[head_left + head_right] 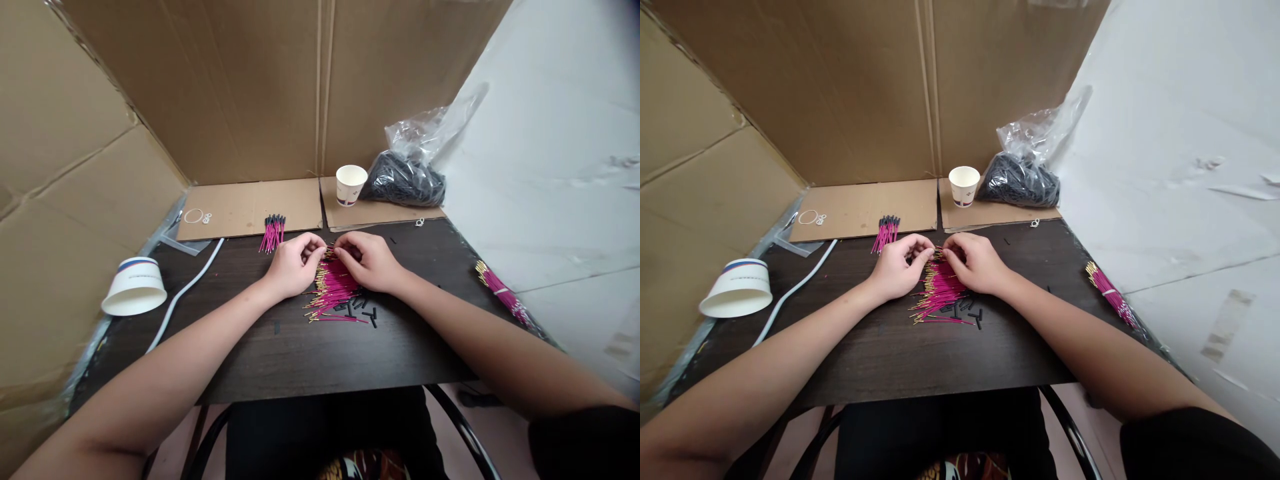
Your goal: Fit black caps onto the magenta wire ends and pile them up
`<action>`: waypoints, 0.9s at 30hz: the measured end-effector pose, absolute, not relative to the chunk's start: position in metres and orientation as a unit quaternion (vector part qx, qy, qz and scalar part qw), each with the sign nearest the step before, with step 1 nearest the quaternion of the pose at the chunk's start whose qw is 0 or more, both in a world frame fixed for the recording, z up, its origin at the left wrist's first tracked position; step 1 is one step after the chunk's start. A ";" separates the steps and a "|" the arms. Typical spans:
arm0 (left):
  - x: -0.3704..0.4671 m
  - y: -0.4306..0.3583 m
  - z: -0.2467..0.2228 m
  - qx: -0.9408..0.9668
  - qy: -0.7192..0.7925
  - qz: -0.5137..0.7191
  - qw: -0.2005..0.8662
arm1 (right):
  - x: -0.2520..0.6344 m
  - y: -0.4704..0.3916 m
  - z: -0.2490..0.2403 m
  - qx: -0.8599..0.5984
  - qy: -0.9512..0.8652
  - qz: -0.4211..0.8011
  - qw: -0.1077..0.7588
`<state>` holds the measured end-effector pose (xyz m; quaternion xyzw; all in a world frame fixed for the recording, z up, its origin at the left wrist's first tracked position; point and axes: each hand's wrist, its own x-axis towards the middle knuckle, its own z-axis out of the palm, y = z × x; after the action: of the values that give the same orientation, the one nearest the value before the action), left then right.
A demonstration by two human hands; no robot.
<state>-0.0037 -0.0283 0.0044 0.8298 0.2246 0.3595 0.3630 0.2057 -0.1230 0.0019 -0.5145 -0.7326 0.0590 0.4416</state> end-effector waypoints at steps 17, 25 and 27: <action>-0.006 -0.029 0.005 0.826 0.230 0.357 0.370 | 0.199 -0.123 0.010 -0.512 -0.596 0.286 0.548; -0.006 -0.031 0.004 0.848 0.196 0.340 0.355 | 0.196 -0.122 0.016 -0.462 -0.539 0.407 0.575; -0.006 -0.032 0.005 0.849 0.189 0.336 0.363 | 0.195 -0.122 0.016 -0.453 -0.525 0.425 0.582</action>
<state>-0.0059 -0.0322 0.0055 0.8485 0.1887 0.3360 0.3626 0.1953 -0.1219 0.0163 -0.4533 -0.5252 0.4246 0.5818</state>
